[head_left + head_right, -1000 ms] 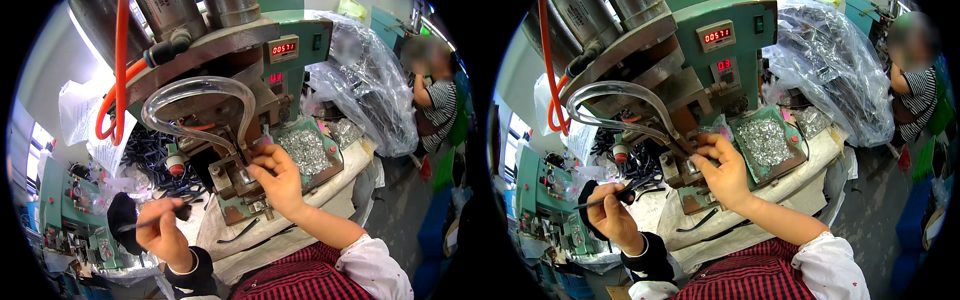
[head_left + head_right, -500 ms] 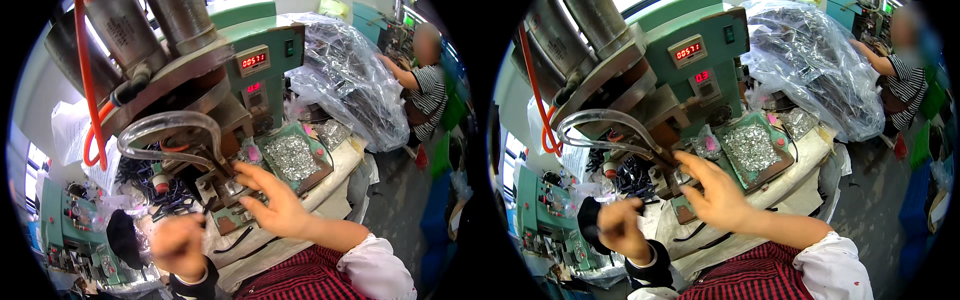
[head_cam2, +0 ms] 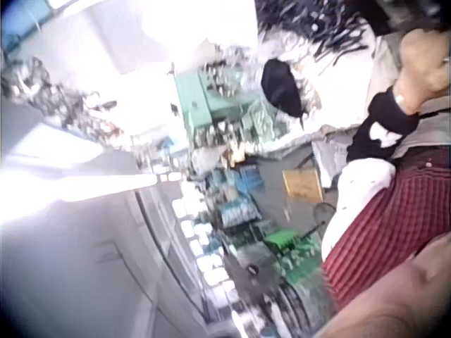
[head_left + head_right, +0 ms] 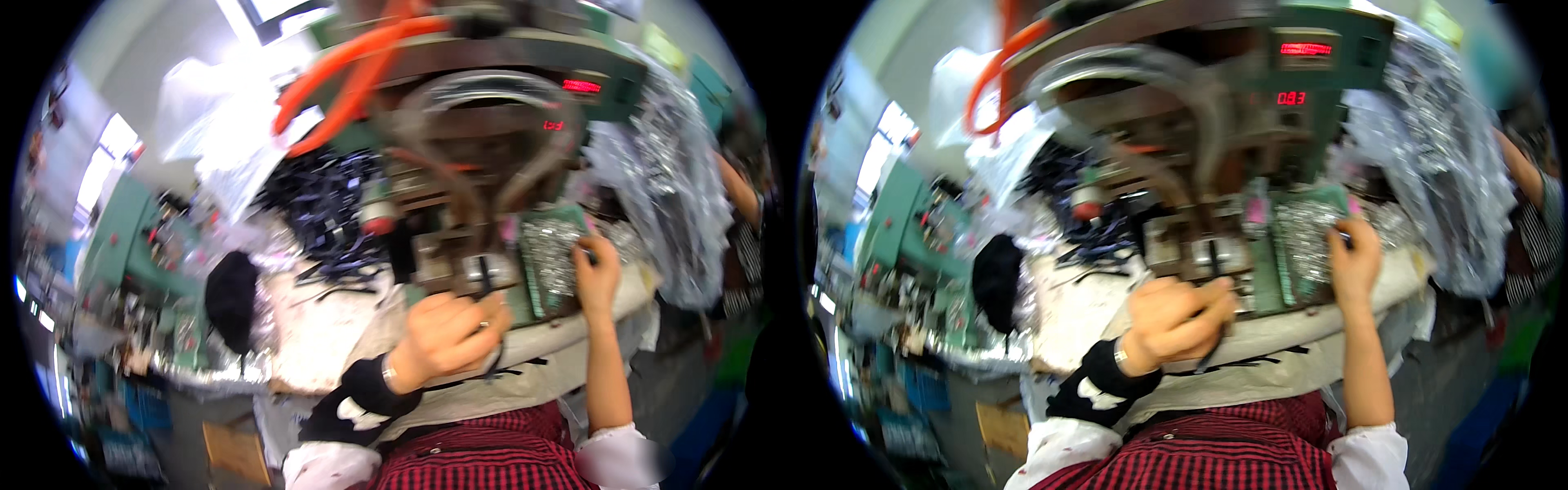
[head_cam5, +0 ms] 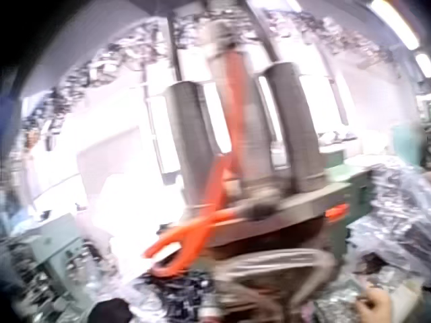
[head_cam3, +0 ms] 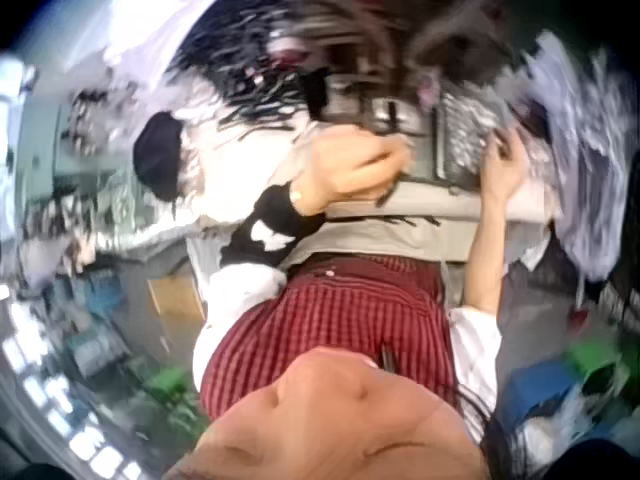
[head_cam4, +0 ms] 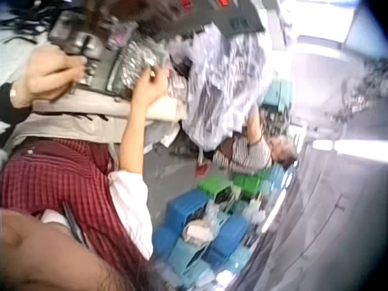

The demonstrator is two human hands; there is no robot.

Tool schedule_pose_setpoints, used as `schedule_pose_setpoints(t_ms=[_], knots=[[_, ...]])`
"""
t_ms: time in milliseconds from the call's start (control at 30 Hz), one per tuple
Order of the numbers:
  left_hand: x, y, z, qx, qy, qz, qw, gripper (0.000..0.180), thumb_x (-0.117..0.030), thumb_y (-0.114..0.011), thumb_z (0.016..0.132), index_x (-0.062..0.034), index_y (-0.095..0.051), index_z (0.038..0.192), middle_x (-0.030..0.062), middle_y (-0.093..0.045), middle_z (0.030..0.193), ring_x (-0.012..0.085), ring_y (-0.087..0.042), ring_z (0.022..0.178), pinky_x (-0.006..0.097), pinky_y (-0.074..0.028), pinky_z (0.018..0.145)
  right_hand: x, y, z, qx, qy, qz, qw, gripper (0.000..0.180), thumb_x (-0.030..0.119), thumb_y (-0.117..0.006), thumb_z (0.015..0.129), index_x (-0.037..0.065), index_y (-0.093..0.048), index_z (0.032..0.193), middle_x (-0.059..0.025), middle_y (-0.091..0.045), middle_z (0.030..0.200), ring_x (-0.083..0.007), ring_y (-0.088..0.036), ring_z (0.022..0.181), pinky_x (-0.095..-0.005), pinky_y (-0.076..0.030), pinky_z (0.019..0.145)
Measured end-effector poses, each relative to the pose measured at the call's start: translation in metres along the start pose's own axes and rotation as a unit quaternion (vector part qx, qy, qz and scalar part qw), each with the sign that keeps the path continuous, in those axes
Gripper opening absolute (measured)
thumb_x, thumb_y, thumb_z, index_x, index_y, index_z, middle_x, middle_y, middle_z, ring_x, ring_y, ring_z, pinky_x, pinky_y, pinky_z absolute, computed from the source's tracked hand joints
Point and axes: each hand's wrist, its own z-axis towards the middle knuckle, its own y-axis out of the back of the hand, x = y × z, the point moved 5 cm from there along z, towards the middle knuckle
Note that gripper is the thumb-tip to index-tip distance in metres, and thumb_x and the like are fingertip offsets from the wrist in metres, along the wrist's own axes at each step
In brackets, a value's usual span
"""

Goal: The person repeatedly picks small metallic components from a tray and places them into a press machine, then removes the assembled black plastic pieces and sets them aside. The cycle continues with consistent hand movements and machine operation.

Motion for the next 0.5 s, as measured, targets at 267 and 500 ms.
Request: schedule_pose_setpoints(t_ms=[267,500], knots=[[-0.012,0.006,-0.016,0.045,0.128,-0.002,0.991,0.025,-0.005,-0.077,0.075,-0.0056,-0.073,0.099,0.0110,-0.074,0.106,0.0115,-0.060,0.061,0.027,-0.042,0.052,0.010,-0.004,-0.002,0.036,-0.064,0.131,0.989,0.006,0.002,-0.070,0.090,-0.001,-0.066,0.092,-0.0028,-0.066,0.086,-0.0103,-0.058,0.081,-0.0250,-0.047,0.079],[0.064,0.134,-0.137,-0.057,0.417,0.256,0.870,0.010,-0.005,-0.071,0.085,-0.0068,-0.075,0.093,0.0082,-0.072,0.095,0.0266,-0.067,0.078,0.035,-0.051,0.069,-0.006,0.009,-0.029,0.012,-0.121,0.228,0.966,0.009,0.000,-0.067,0.093,-0.002,-0.068,0.103,-0.0023,-0.068,0.099,-0.0090,-0.059,0.091,-0.0235,-0.047,0.083]])
